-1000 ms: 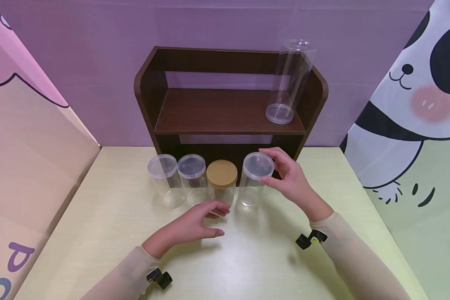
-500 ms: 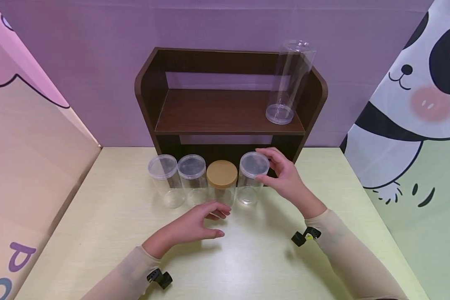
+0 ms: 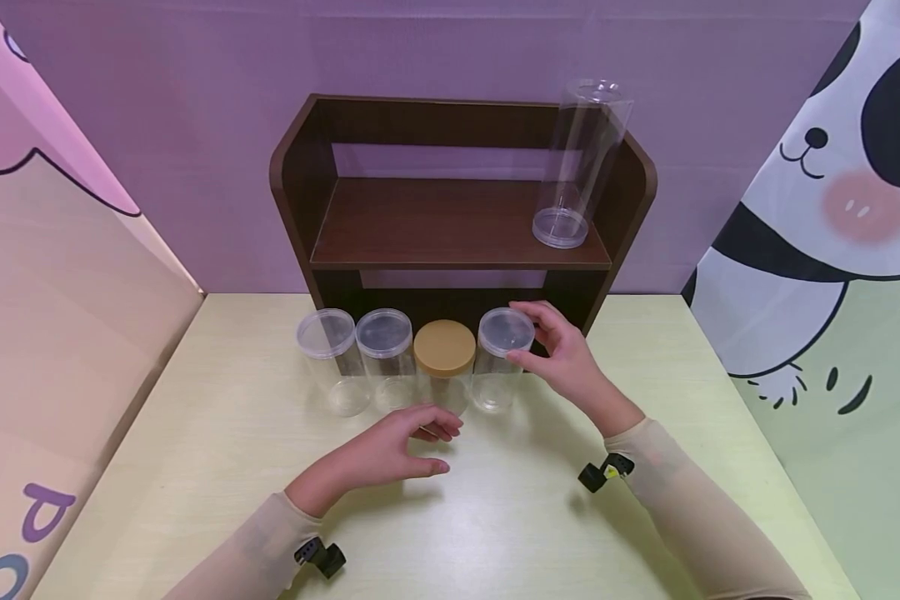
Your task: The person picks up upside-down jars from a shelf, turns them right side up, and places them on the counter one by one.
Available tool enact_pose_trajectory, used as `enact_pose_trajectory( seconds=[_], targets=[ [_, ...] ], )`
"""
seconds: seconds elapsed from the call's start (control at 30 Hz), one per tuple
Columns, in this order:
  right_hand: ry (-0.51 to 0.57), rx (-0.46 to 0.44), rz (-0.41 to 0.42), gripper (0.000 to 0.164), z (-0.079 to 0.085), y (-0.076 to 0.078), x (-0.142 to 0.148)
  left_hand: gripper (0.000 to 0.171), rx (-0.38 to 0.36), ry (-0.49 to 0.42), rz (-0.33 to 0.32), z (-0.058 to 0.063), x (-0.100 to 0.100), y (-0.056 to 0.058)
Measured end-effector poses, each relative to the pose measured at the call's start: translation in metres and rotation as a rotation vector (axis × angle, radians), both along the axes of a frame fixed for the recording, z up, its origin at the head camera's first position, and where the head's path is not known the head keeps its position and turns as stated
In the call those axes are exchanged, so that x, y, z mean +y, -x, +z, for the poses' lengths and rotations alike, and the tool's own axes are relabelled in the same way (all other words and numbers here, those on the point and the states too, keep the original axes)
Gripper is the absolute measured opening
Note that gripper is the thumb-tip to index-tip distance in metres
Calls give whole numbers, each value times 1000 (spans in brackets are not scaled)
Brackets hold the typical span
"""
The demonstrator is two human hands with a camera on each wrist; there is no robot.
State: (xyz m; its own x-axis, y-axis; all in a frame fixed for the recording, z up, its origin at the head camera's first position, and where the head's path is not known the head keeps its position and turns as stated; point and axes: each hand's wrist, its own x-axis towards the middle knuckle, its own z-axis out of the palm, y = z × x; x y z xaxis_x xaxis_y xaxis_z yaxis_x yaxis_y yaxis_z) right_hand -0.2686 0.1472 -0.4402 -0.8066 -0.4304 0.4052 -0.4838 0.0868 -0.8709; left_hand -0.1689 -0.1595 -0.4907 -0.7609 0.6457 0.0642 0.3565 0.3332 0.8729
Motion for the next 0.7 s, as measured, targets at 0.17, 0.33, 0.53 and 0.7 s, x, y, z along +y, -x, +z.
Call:
enact_pose_trajectory(
  seconds=[0.17,0.33,0.53,0.7],
  targets=[
    [-21,-20,-10,65,-5,2,0,52,-4,5,0,-1,0,0],
    [-39,-43,-24,65,-9,4,0,50,-3,8,5,-1,0,0],
    [-52,-65,-32,65,-11,4,0,50,-5,-1,3,-2,0,1],
    [-57,-75,-31,65,-10,4,0,49,-5,-2,4,-2,0,0]
  ],
)
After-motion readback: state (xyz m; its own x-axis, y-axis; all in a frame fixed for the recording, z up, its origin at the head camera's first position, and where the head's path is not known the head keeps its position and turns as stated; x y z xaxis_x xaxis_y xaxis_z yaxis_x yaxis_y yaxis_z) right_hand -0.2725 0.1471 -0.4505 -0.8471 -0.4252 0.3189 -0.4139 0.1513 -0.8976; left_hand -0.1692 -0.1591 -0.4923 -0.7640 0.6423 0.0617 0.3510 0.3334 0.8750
